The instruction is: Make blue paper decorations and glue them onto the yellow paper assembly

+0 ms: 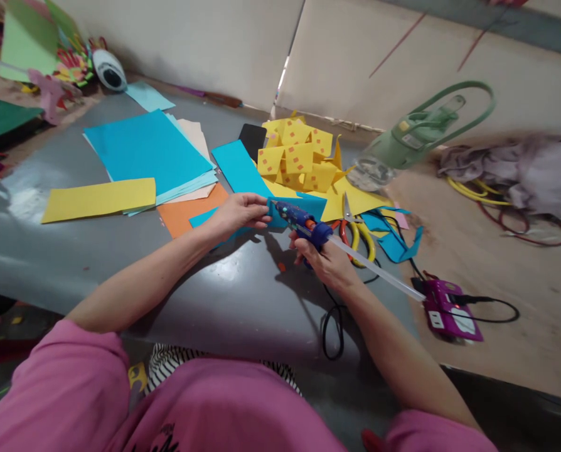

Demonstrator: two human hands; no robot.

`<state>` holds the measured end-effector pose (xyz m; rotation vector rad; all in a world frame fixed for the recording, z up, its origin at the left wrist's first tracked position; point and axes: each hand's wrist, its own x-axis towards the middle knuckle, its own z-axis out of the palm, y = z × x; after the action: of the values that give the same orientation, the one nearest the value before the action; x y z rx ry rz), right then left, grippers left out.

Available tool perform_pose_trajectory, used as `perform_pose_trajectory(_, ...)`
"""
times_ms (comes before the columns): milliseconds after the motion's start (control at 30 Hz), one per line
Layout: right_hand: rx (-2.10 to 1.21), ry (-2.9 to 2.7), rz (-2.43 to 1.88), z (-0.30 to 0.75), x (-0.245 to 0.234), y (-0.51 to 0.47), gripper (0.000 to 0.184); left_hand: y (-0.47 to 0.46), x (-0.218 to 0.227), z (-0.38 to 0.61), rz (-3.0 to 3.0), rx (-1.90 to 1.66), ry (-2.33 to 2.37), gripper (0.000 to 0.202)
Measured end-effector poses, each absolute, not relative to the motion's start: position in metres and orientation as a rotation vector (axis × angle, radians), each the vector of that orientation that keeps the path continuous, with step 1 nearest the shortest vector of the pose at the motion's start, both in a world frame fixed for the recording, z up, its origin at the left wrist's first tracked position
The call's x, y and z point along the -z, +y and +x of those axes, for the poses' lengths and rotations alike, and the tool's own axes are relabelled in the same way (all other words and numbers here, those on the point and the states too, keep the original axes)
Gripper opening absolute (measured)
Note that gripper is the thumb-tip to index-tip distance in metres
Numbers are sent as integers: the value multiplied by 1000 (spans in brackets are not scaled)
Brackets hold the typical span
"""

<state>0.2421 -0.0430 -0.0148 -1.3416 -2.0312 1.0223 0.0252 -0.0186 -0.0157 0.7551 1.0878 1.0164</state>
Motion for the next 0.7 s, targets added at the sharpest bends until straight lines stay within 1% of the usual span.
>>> perform_pose_trajectory(400,-984,-2059,-1414,243,18,-43,68,-19,15,26,752,-1034,1083,11)
perform_pose_trajectory(700,-963,-2063,-1454,242,15,-45,67,-20,14,26,761,-1026,1094,11)
